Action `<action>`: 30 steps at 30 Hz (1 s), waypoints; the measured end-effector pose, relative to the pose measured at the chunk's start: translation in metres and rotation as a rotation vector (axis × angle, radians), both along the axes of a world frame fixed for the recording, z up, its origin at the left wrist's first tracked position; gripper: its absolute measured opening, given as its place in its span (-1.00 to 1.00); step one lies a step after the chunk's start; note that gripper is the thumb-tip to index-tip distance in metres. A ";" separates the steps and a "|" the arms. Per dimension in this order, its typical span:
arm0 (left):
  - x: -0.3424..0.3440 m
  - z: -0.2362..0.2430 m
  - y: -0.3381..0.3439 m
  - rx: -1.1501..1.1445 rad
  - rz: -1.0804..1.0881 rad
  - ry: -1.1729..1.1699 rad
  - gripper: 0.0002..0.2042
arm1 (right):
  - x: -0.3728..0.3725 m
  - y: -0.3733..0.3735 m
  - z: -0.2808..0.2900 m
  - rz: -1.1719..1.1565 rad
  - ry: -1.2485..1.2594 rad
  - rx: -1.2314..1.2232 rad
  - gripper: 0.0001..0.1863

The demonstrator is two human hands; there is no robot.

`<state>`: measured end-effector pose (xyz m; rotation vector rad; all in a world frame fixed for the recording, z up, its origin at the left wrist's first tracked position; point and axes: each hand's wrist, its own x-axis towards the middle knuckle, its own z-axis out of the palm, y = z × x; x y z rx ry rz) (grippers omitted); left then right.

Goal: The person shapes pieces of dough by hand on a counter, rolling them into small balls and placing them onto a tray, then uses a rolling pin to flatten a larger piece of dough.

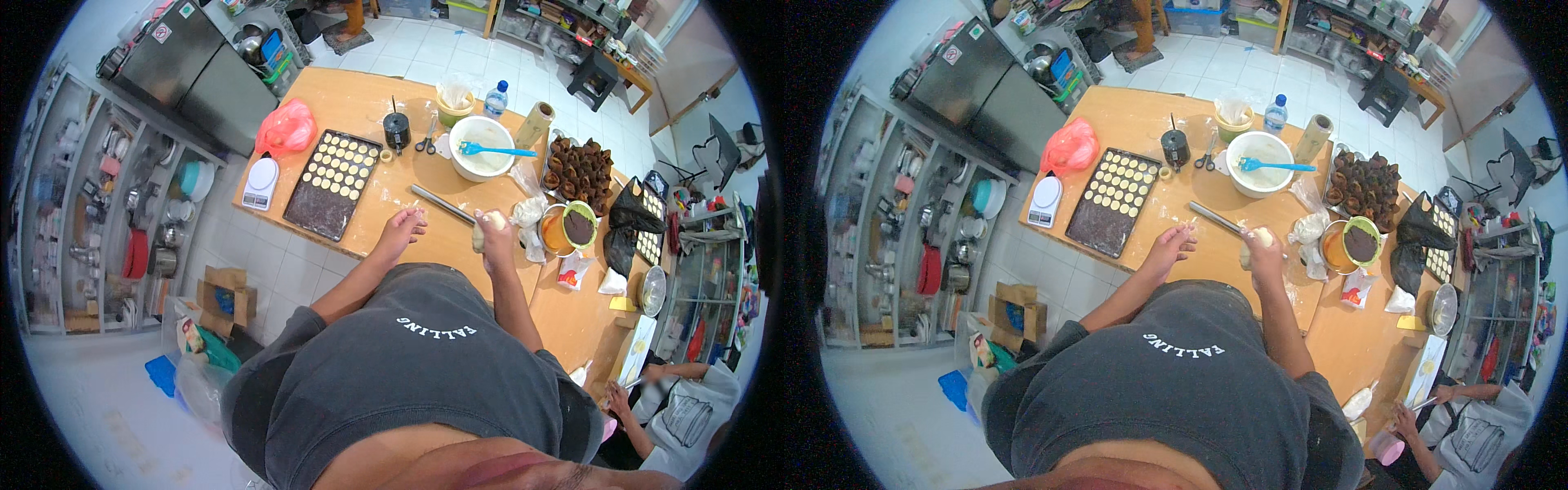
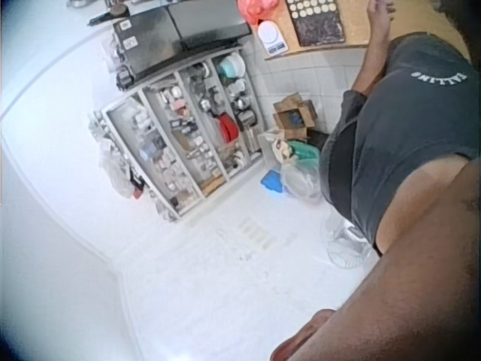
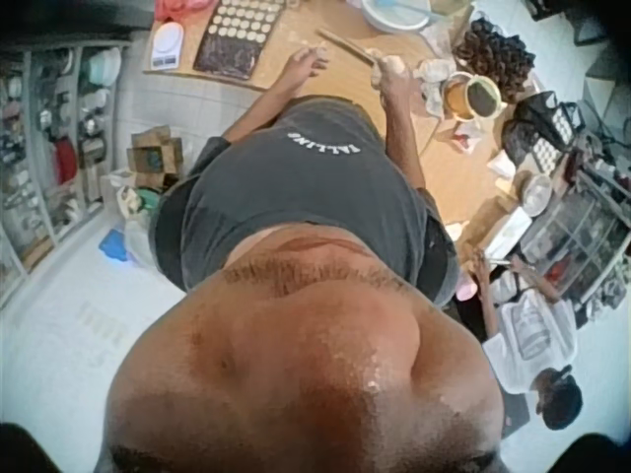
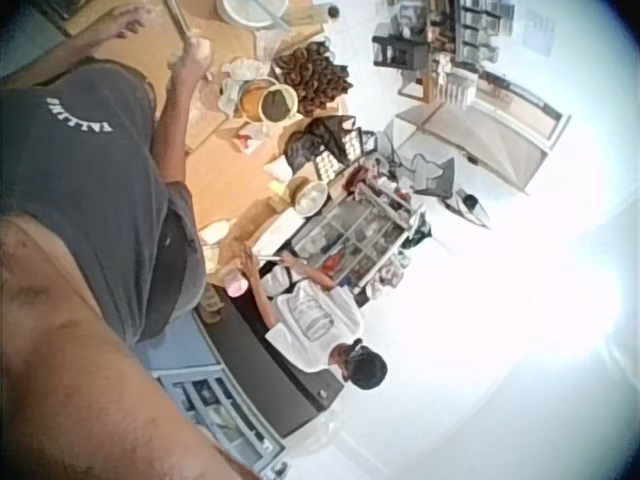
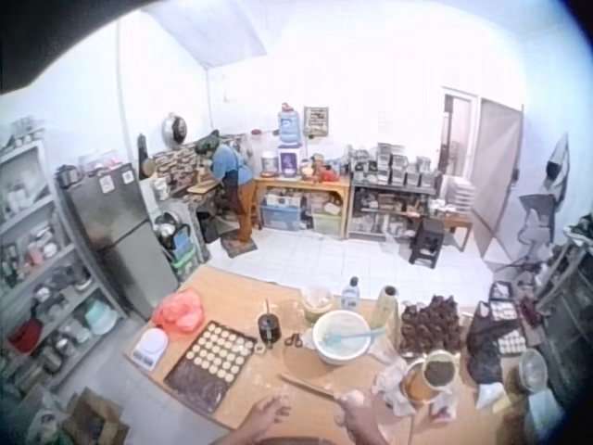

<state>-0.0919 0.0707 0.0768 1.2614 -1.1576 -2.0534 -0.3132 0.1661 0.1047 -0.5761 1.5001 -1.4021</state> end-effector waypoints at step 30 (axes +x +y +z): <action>0.104 0.089 -0.063 0.496 -0.198 0.751 -0.30 | 0.140 -0.075 0.127 0.305 0.212 -0.707 -0.59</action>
